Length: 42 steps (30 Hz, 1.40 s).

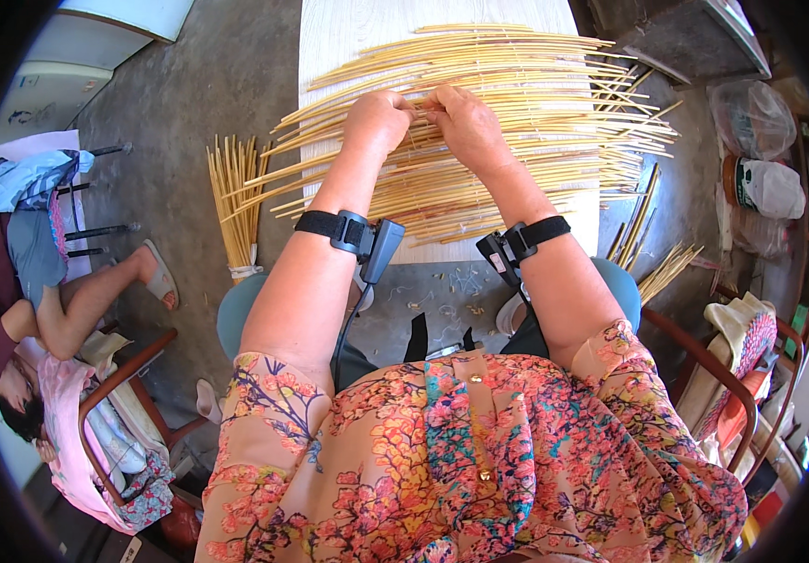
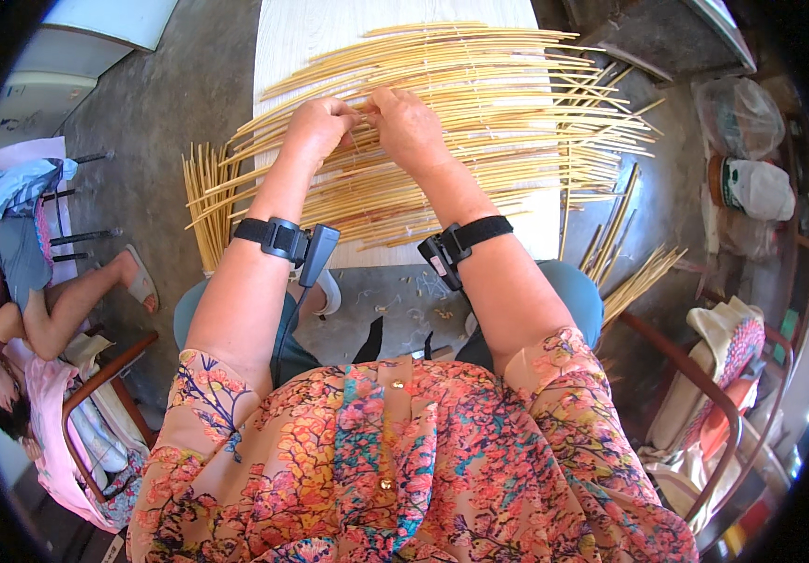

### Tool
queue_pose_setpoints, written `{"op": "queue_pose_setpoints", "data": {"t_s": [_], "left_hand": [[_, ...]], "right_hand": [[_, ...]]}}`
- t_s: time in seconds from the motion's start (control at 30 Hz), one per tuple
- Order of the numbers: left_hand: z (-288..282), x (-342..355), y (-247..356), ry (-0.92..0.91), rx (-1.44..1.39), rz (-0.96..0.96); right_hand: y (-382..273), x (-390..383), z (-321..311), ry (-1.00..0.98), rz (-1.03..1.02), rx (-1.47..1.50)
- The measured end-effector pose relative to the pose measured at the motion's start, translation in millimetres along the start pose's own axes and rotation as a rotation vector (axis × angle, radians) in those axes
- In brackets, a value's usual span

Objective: The person weaves thin bamboo strips by tying them together with white string, aligning horizontal strips and securing them with knots at regular intervals.

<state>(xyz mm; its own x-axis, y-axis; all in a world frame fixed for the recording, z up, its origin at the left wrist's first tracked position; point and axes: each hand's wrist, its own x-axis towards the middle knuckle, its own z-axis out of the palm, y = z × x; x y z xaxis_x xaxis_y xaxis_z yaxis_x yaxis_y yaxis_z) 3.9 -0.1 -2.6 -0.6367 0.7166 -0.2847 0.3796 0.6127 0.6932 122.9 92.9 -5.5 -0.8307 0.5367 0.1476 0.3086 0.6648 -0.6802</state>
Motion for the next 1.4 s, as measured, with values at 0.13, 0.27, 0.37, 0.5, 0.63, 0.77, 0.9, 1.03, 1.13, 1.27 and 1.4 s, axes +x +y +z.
{"op": "queue_pose_setpoints", "data": {"t_s": [0.13, 0.27, 0.37, 0.5, 0.63, 0.77, 0.9, 1.03, 1.13, 1.27, 1.4], "left_hand": [[7, 2, -1, -0.043, -0.138, -0.061], [11, 4, -11, -0.002, -0.055, -0.001], [9, 3, 0, -0.041, 0.034, -0.026], [-2, -7, 10, 0.012, 0.113, -0.019], [-14, -4, 13, -0.081, -0.156, -0.102], [-10, -8, 21, -0.181, -0.025, -0.127], [-2, -13, 15, 0.011, 0.155, -0.027], [-2, -19, 17, 0.144, 0.202, 0.136], [1, -19, 15, 0.172, 0.029, 0.139], [5, -22, 18, 0.118, 0.097, 0.121], [16, -22, 8, 0.202, 0.233, 0.259]], "right_hand": [[2, 1, 5, 0.114, -0.103, 0.043], [-3, 0, 13, 0.151, -0.051, 0.1], [8, 5, 13, 0.225, 0.127, 0.367], [1, 11, -12, 0.119, 0.44, 0.615], [-8, 12, -27, 0.144, 0.574, 0.805], [-3, 10, -28, 0.18, 0.577, 0.84], [-9, 8, -31, 0.148, 0.602, 0.818], [-11, 5, -35, 0.117, 0.612, 0.796], [-12, 4, -36, 0.127, 0.609, 0.779], [-11, 2, -35, 0.129, 0.604, 0.781], [-12, 2, -35, 0.12, 0.604, 0.801]]}}
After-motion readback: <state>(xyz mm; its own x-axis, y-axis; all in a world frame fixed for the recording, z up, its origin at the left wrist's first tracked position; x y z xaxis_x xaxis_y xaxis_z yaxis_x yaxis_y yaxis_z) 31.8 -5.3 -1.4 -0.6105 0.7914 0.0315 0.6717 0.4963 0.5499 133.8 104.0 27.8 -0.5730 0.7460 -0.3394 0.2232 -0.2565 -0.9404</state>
